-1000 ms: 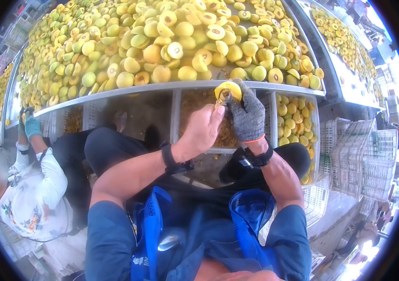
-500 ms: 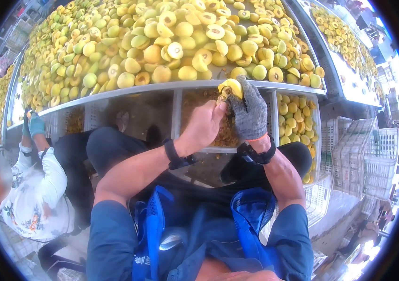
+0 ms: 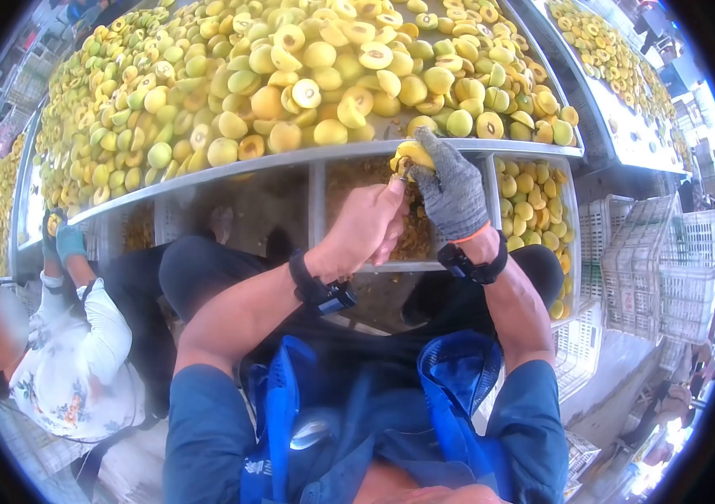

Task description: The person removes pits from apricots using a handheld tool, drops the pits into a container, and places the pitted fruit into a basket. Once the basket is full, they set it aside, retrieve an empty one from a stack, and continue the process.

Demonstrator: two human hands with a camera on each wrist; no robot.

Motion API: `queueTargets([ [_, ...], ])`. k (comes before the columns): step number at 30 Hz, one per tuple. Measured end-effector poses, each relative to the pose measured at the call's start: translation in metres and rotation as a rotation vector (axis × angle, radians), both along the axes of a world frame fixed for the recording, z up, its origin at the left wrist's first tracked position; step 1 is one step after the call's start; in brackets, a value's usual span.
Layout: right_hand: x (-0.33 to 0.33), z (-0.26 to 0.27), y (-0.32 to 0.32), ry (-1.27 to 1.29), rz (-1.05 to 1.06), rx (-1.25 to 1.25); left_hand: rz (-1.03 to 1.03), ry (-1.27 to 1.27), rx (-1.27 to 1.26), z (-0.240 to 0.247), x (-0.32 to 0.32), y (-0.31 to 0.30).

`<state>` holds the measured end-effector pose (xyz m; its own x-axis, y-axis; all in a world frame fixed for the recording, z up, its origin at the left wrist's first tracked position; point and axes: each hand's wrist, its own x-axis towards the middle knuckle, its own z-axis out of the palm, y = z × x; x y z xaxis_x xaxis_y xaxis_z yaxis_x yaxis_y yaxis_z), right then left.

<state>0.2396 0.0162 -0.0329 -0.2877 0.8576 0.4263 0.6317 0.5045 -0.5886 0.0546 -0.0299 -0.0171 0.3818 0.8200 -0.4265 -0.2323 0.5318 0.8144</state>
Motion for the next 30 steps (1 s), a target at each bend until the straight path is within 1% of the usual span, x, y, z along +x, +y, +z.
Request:
queueTargets([
  [1,-0.003,-0.005,-0.002,0.019,-0.017,0.004,0.027,-0.048,-0.066,0.003,0.001,0.0],
  [2,-0.005,-0.007,-0.002,0.038,-0.035,0.008,0.011,0.0,-0.007,0.002,0.001,0.0],
  [5,-0.002,-0.004,-0.001,0.018,0.004,0.03,-0.027,0.16,0.182,-0.005,0.0,0.002],
  [7,0.004,-0.001,0.003,-0.012,0.052,-0.012,-0.043,0.292,0.327,-0.008,0.001,0.004],
  [10,0.011,0.004,0.007,-0.03,0.094,-0.076,-0.088,0.214,0.197,-0.007,0.0,0.002],
  [11,0.011,0.005,0.007,-0.033,0.11,-0.096,-0.061,0.135,0.112,-0.005,0.001,0.002],
  [13,0.004,-0.006,0.003,0.001,0.044,-0.009,-0.002,-0.027,-0.058,-0.001,0.004,0.0],
  [14,0.001,-0.01,0.002,0.018,0.013,0.038,0.0,-0.043,-0.057,-0.001,0.005,0.001],
  [17,-0.002,-0.01,0.001,0.062,-0.001,0.052,-0.017,-0.066,-0.053,-0.003,0.004,0.001],
  [19,0.003,-0.006,0.005,0.078,0.029,-0.049,-0.069,-0.05,-0.034,-0.002,-0.001,0.004],
  [23,0.013,0.011,0.01,0.09,0.108,-0.257,-0.126,-0.06,-0.114,-0.002,-0.005,0.004],
  [26,0.006,0.003,0.004,0.011,0.051,-0.1,-0.128,-0.072,-0.147,0.0,-0.007,0.006],
  [29,-0.004,-0.001,-0.004,-0.064,-0.054,0.008,-0.107,-0.089,-0.192,0.006,-0.008,0.009],
  [30,-0.004,-0.004,-0.001,-0.032,-0.031,0.01,-0.102,-0.079,-0.194,0.005,-0.008,0.01],
])
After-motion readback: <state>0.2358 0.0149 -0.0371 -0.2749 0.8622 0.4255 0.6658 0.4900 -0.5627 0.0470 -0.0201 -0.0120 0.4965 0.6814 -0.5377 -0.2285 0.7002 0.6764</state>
